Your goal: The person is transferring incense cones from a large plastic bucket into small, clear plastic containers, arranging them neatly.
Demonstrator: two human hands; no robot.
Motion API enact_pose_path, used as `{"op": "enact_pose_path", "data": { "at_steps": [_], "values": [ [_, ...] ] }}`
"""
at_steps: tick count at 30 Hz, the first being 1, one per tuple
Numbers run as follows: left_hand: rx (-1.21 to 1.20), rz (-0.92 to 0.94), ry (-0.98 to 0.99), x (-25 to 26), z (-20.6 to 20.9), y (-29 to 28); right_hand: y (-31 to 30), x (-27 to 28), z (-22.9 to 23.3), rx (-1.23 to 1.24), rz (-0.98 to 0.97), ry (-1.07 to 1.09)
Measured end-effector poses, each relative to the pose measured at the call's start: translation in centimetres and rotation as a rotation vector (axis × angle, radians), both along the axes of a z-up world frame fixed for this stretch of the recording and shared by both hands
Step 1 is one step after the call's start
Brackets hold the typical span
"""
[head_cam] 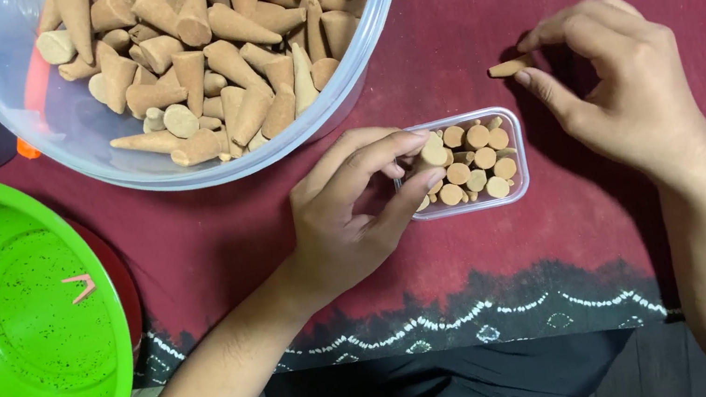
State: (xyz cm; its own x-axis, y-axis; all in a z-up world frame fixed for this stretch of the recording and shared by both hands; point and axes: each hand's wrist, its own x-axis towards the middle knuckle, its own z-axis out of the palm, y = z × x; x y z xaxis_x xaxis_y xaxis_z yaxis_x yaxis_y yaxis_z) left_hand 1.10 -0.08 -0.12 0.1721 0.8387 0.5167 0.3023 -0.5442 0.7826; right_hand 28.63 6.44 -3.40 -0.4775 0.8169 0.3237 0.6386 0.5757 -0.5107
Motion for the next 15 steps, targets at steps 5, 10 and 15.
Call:
{"op": "enact_pose_path", "data": {
  "at_steps": [5, 10, 15],
  "values": [
    [0.047, 0.018, 0.041, 0.9, -0.3, 0.2, -1.0, -1.5, 1.8, 0.119, 0.142, 0.176],
    [0.095, 0.036, 0.139, 1.5, -0.7, 0.4, -2.5, -4.4, 3.1, 0.061, 0.305, 0.318],
    [0.097, 0.004, 0.148, 1.5, -0.5, 0.8, -2.7, -5.2, 2.9, 0.096, 0.231, 0.305]
  ]
}}
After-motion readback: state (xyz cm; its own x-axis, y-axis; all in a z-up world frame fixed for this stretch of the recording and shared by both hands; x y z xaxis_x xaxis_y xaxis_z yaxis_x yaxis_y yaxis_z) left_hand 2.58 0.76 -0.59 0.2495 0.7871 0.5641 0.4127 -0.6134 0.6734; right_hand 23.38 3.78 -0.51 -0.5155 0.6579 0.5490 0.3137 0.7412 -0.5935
